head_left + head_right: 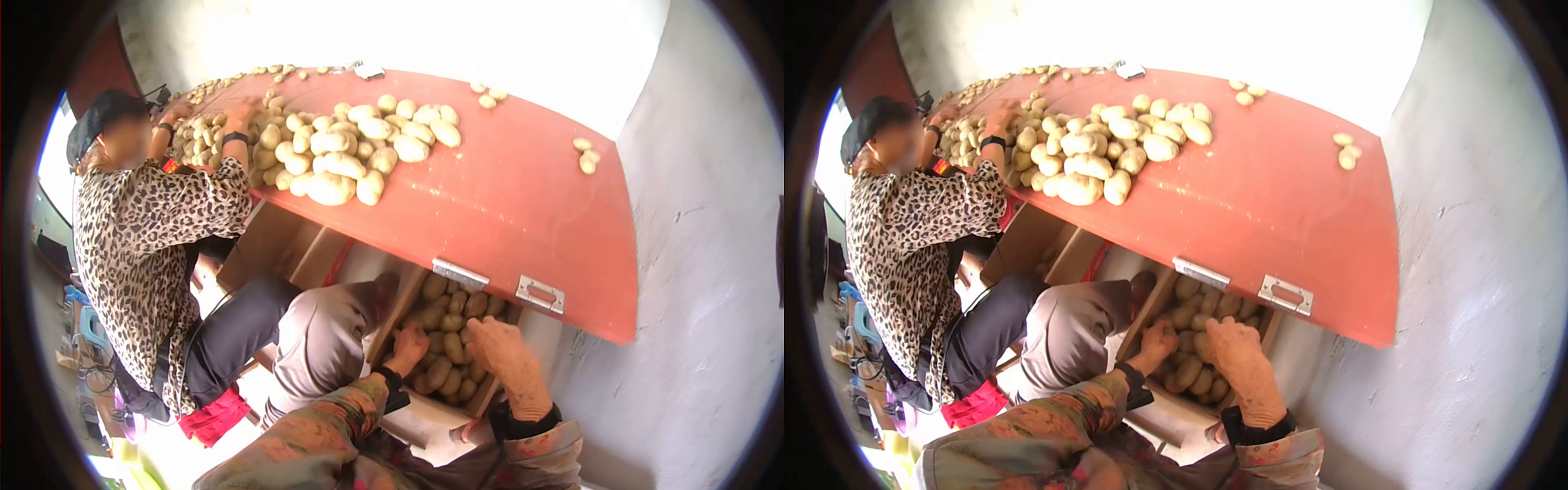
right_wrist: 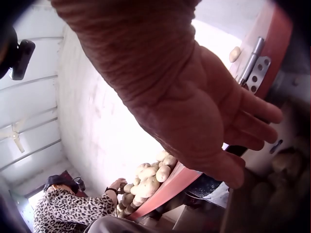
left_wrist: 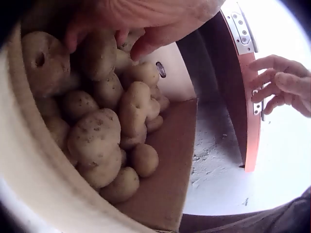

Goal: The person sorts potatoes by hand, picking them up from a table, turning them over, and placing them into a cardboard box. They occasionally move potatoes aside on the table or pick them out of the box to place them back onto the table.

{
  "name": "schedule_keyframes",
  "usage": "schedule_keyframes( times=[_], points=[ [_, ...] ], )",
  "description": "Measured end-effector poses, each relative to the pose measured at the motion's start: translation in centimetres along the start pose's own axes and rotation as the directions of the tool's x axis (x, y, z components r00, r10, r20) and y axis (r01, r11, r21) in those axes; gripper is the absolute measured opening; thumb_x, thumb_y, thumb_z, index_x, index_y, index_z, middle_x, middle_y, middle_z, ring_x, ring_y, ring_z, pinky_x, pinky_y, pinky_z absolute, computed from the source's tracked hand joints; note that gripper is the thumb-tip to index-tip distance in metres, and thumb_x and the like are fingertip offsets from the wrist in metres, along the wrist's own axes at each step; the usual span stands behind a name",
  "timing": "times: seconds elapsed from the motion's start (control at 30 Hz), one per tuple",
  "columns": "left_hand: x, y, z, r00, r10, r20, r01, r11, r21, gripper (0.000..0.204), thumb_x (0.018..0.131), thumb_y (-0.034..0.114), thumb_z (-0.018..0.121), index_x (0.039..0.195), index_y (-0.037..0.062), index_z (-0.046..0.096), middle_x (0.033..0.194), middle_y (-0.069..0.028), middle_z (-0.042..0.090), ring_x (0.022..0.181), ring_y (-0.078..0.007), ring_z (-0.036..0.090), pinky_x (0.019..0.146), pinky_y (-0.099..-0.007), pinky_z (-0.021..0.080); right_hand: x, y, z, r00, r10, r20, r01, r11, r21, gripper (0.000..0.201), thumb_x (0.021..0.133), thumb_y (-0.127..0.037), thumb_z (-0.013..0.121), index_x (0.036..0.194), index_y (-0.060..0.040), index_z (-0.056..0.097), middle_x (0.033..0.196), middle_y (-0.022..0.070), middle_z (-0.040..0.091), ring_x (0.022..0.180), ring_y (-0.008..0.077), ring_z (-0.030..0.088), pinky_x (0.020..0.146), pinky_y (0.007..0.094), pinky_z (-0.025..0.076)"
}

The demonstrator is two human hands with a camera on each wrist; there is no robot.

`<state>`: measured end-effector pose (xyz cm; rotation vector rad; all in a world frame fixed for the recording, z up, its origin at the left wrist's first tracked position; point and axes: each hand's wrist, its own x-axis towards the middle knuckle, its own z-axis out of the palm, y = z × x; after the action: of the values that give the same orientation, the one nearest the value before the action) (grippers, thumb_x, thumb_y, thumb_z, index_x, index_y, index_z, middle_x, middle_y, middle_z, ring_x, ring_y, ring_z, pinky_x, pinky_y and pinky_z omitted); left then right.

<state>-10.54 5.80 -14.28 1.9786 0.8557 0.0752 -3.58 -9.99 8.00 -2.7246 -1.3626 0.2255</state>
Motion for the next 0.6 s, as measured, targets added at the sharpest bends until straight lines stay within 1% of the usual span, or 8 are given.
schedule_keyframes(
  times=[0.03, 0.13, 0.17, 0.23, 0.27, 0.47, 0.57, 0.6],
  points=[
    [-0.7, 1.2, -0.6, 1.000, 0.011, -0.004, -0.011, 0.993, 0.119, 0.049, 0.071, 0.020, 0.060, 0.119, 0.0087, 0.056, 0.109, -0.0258, 0.060, 0.098, -0.0513, 0.053, 0.088, -0.0446, 0.047, 0.0, 0.1, 0.1, 1.000, -0.005, 0.000, 0.005, 1.000, -0.005, 0.025, 0.079, -0.020, 0.067, 0.094, -0.0056, 0.052, 0.085, 0.0139, 0.059, 0.079, 0.0328, 0.062, 0.067, 0.0419, 0.051],
    [-1.4, 2.6, -0.8, 0.988, 0.157, 0.013, -0.157, 0.986, 0.048, 0.055, 0.072, 0.022, 0.059, 0.125, 0.0105, 0.049, 0.113, -0.0286, 0.055, 0.104, -0.0547, 0.048, 0.090, -0.0501, 0.044, -0.1, 0.4, 0.2, 0.999, -0.028, -0.039, 0.029, 0.999, 0.025, 0.025, 0.079, -0.021, 0.066, 0.095, -0.0062, 0.053, 0.085, 0.0133, 0.059, 0.079, 0.0322, 0.062, 0.068, 0.0420, 0.051],
    [-1.2, 2.4, -0.6, 0.987, 0.162, 0.008, -0.163, 0.986, 0.045, 0.055, 0.072, 0.022, 0.059, 0.125, 0.0105, 0.049, 0.113, -0.0286, 0.055, 0.104, -0.0547, 0.048, 0.090, -0.0501, 0.044, -0.1, 0.4, 0.4, 0.999, -0.031, -0.045, 0.032, 0.999, 0.019, 0.025, 0.079, -0.021, 0.066, 0.095, -0.0062, 0.053, 0.085, 0.0133, 0.059, 0.079, 0.0322, 0.062, 0.068, 0.0420, 0.051],
    [0.2, 2.0, 0.4, 0.949, 0.286, 0.131, -0.304, 0.941, 0.150, 0.059, 0.073, 0.023, 0.059, 0.128, 0.0098, 0.043, 0.116, -0.0294, 0.052, 0.108, -0.0561, 0.043, 0.091, -0.0555, 0.040, 0.1, 0.7, 0.6, 1.000, 0.001, 0.006, -0.001, 1.000, 0.003, 0.025, 0.081, -0.023, 0.064, 0.095, -0.0063, 0.053, 0.086, 0.0131, 0.059, 0.081, 0.0314, 0.063, 0.069, 0.0422, 0.051],
    [0.8, 1.8, 1.0, 0.944, 0.304, 0.127, -0.320, 0.936, 0.144, 0.059, 0.073, 0.023, 0.059, 0.128, 0.0098, 0.043, 0.116, -0.0294, 0.052, 0.108, -0.0561, 0.043, 0.091, -0.0555, 0.040, -0.1, 0.7, 0.5, 1.000, 0.007, -0.008, -0.007, 1.000, -0.009, 0.025, 0.081, -0.023, 0.064, 0.095, -0.0063, 0.053, 0.086, 0.0131, 0.059, 0.081, 0.0314, 0.063, 0.069, 0.0422, 0.051],
    [1.4, 1.8, 0.9, 0.965, 0.246, 0.094, -0.256, 0.959, 0.120, 0.059, 0.073, 0.024, 0.059, 0.126, 0.0050, 0.044, 0.108, -0.0270, 0.059, 0.117, -0.0536, 0.037, 0.093, -0.0550, 0.039, -0.5, 1.4, 0.2, 0.999, 0.036, 0.028, -0.036, 0.999, -0.006, 0.025, 0.081, -0.025, 0.064, 0.094, -0.0060, 0.055, 0.088, 0.0135, 0.061, 0.086, 0.0306, 0.063, 0.071, 0.0417, 0.052],
    [0.5, 3.9, -0.9, 0.974, 0.186, 0.131, -0.195, 0.979, 0.054, 0.060, 0.071, 0.025, 0.061, 0.126, 0.0057, 0.046, 0.106, -0.0255, 0.060, 0.114, -0.0477, 0.045, 0.091, -0.0537, 0.041, -0.6, 1.8, 0.3, 1.000, 0.019, 0.007, -0.019, 1.000, 0.010, 0.025, 0.080, -0.024, 0.065, 0.095, -0.0060, 0.056, 0.088, 0.0140, 0.062, 0.083, 0.0314, 0.063, 0.070, 0.0421, 0.052],
    [0.3, 4.4, -1.3, 0.971, 0.132, 0.201, -0.110, 0.987, -0.118, 0.061, 0.070, 0.025, 0.063, 0.126, 0.0057, 0.048, 0.107, -0.0251, 0.060, 0.110, -0.0441, 0.049, 0.089, -0.0513, 0.043, -0.5, 1.8, 0.3, 1.000, 0.019, -0.003, -0.019, 1.000, 0.015, 0.025, 0.079, -0.023, 0.065, 0.095, -0.0057, 0.056, 0.088, 0.0143, 0.062, 0.084, 0.0318, 0.063, 0.070, 0.0425, 0.052]
  ],
)
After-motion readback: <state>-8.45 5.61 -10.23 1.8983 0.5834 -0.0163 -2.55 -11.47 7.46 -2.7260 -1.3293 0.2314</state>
